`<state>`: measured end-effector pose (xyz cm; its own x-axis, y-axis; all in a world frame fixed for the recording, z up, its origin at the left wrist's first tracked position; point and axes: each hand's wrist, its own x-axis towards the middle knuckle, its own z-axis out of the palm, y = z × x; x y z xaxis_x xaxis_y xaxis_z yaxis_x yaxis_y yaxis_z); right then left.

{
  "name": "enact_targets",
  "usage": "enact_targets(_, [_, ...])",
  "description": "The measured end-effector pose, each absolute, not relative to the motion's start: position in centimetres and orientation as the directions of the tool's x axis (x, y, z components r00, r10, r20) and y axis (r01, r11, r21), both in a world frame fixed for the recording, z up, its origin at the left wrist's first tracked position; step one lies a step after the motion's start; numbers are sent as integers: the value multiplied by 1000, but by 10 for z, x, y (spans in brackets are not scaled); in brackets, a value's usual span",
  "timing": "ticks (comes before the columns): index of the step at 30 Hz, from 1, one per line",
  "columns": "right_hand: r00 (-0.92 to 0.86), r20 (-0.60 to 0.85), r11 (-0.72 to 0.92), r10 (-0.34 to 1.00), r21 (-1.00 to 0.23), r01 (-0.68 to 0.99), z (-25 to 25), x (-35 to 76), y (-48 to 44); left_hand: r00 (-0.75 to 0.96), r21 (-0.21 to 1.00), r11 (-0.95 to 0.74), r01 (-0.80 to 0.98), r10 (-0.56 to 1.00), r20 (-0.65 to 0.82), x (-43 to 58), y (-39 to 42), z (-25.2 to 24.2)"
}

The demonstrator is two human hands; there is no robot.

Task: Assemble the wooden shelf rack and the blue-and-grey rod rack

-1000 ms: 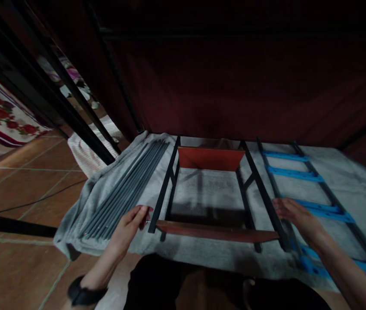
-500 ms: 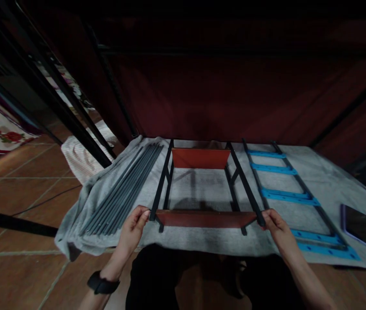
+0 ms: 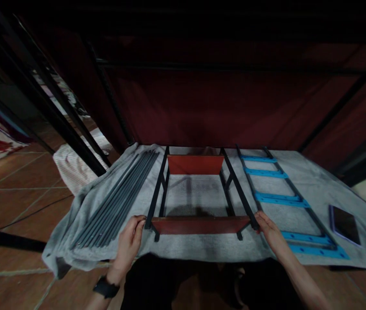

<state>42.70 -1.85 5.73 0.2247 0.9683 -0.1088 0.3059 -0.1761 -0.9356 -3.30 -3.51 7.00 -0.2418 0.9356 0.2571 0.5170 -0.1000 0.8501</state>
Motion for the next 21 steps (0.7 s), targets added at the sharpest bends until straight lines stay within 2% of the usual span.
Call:
enact_targets(4, [252,-152,-229,956,-923,310,66,442,-5,-145,958,-1,285,988,45,-55,-23,78])
enact_targets(7, [170,-205,-235,964,-956,175,79,453,31,-183,990,107,88,979,-89,-74,17,91])
enact_targets(11, [171,-278,-280,945,-960,-12,96,450,119,-284,953,301,10,915,-286,-73,112,110])
enact_targets(14, [218,-381,-368,899,-925,-96,105,434,193,-258,919,385,-80,883,-393,-52,190,120])
enact_targets(17, [184,-473,-468,862,-881,-76,110,415,253,-172,891,441,-107,875,-453,-30,249,125])
enact_targets(21, [145,-494,-499,857,-867,-5,106,390,301,-106,857,512,-59,850,-515,-8,297,122])
